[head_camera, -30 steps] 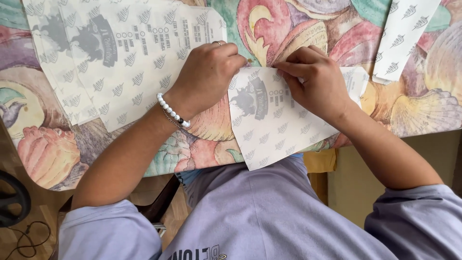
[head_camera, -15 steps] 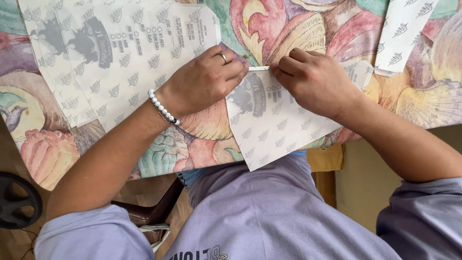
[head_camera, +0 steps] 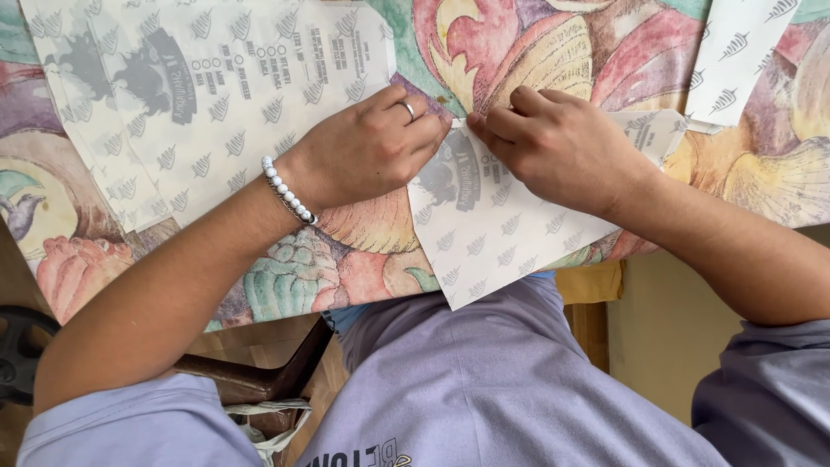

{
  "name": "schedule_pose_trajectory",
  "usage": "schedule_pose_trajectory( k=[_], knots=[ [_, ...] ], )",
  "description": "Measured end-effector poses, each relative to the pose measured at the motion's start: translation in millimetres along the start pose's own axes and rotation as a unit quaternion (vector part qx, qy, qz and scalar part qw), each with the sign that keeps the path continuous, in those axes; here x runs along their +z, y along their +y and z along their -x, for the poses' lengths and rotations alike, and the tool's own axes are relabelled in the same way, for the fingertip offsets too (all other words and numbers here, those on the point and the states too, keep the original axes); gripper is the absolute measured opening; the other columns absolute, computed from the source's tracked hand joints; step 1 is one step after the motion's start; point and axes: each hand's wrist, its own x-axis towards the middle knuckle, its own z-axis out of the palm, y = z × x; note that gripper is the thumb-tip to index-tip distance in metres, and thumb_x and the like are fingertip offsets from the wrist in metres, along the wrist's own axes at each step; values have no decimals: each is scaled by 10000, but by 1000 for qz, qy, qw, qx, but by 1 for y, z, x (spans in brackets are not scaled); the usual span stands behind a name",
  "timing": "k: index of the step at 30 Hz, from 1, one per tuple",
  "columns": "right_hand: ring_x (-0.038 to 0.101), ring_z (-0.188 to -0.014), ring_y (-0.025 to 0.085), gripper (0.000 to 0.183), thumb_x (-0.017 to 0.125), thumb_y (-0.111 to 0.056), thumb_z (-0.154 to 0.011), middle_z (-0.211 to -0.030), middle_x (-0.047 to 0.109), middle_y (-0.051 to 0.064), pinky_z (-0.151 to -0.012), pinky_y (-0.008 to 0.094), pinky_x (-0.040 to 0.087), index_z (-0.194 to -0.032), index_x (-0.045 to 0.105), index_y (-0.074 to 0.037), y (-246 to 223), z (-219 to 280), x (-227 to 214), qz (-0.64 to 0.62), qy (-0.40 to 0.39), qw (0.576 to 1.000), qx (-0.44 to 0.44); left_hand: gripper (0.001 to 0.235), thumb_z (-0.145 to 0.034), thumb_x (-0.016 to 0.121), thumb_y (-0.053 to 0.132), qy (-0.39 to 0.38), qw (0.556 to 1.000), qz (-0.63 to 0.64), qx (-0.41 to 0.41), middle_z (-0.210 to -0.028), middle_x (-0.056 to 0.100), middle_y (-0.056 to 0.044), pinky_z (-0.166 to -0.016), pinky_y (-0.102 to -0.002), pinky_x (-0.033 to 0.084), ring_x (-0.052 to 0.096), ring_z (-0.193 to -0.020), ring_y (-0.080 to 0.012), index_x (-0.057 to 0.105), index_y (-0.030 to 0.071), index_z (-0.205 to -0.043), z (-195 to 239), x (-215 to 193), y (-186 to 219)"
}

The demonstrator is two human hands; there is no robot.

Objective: Folding printed paper sheets into bags and stacking them on a table.

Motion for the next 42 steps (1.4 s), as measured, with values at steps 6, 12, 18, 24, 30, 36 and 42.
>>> schedule_pose_trajectory(
  k=[6,12,18,24,30,36,42],
  knots=[
    [524,-821,140,223,589,-172,-1065,-1024,617,-49,-674,245,529,-1250,697,-111,-3,-4,-3,8,-48,999,-3,267,-985,552,-13,-16,999,29,5,-836,498,20,-857,-311,480,486,-767,-177,603,138,-771,1,-3,-3],
    [517,-828,144,325,562,-153,-1021,-1062,608,-53,-681,241,507,-1324,677,-123,-2,-3,0,18,-52,998,-7,131,-997,701,224,-158,986,18,-56,-988,676,79,-824,-294,415,580,-1069,-164,749,195,-1115,22,-18,0],
    [528,-821,141,279,572,-127,-1044,-999,608,-43,-678,248,494,-1296,688,-114,-2,-5,-2,19,-26,999,-5,145,-983,771,27,-21,962,137,-235,-1010,675,-107,-874,-370,502,570,-967,-252,774,52,-1127,43,-20,1],
    [544,-835,129,306,595,-203,-1040,-1024,612,-53,-675,233,503,-1330,670,-142,0,-5,-2,48,-46,998,-23,339,-943,702,-153,35,953,212,-215,-1173,710,-246,-947,-354,668,704,-1075,-341,661,-57,-1265,12,-11,35],
    [496,-817,150,73,654,-86,-1000,-976,549,-23,-681,247,494,-981,703,-137,1,-1,-1,41,-11,999,-22,448,-1007,431,-1,-117,962,128,-211,-1385,619,-222,-1123,-374,488,584,-1266,-322,543,-55,-1437,-15,-5,63],
    [512,-777,157,160,659,-55,-1025,-989,598,3,-658,264,505,-870,670,-91,4,3,-3,-3,21,999,-28,502,-1058,491,261,-141,953,94,-252,-1366,633,-168,-1141,-391,451,602,-1256,-300,540,-55,-1444,-23,-7,75],
    [557,-824,155,132,667,-95,-1029,-996,586,3,-710,262,562,-1139,692,-25,12,16,-7,4,-17,1000,-26,558,-1092,459,353,-178,953,2,-244,-1406,611,-141,-1184,-399,413,577,-1300,-280,469,-19,-1508,-23,-1,84]
  ],
)
